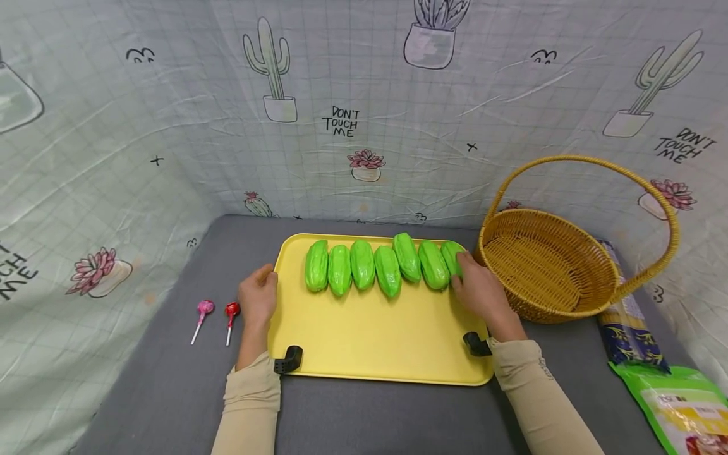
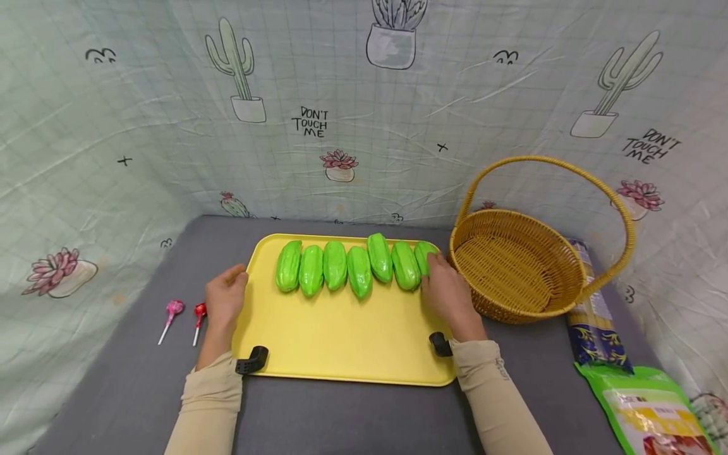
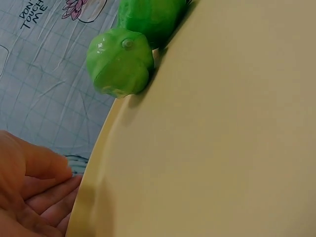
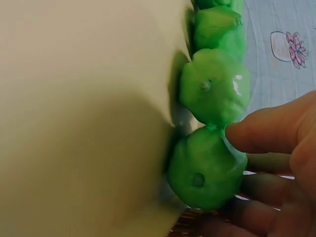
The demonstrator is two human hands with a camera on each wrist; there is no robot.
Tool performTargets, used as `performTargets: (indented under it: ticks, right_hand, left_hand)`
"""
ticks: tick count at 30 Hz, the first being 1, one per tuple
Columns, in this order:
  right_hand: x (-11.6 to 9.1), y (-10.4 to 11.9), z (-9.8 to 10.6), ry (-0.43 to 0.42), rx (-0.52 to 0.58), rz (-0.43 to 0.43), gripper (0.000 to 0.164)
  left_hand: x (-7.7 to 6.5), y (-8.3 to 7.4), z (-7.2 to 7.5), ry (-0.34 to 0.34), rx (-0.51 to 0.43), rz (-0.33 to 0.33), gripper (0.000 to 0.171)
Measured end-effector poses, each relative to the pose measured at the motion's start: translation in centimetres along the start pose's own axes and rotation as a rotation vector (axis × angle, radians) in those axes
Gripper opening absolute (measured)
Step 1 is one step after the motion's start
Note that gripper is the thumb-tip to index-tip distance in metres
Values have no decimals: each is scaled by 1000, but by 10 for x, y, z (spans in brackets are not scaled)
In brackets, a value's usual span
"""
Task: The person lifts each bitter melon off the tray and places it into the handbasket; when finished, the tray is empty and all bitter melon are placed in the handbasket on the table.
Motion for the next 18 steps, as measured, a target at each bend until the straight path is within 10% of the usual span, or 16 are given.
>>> performTargets:
  ticks: [18]
  right_hand:
    - [-3,-3,-2,-62,63,-10,68]
  left_hand:
    - [2,3,1,-88,238,-59,39]
Point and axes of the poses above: each hand's wrist, its own x-axis towards the middle knuckle, its own z-axis out of the back of the hand, y = z × x, the point moved 6 cm from there along x, towards the middle knuckle, and after that the axes turned 11 degrees about x, right-handed, at the moved point
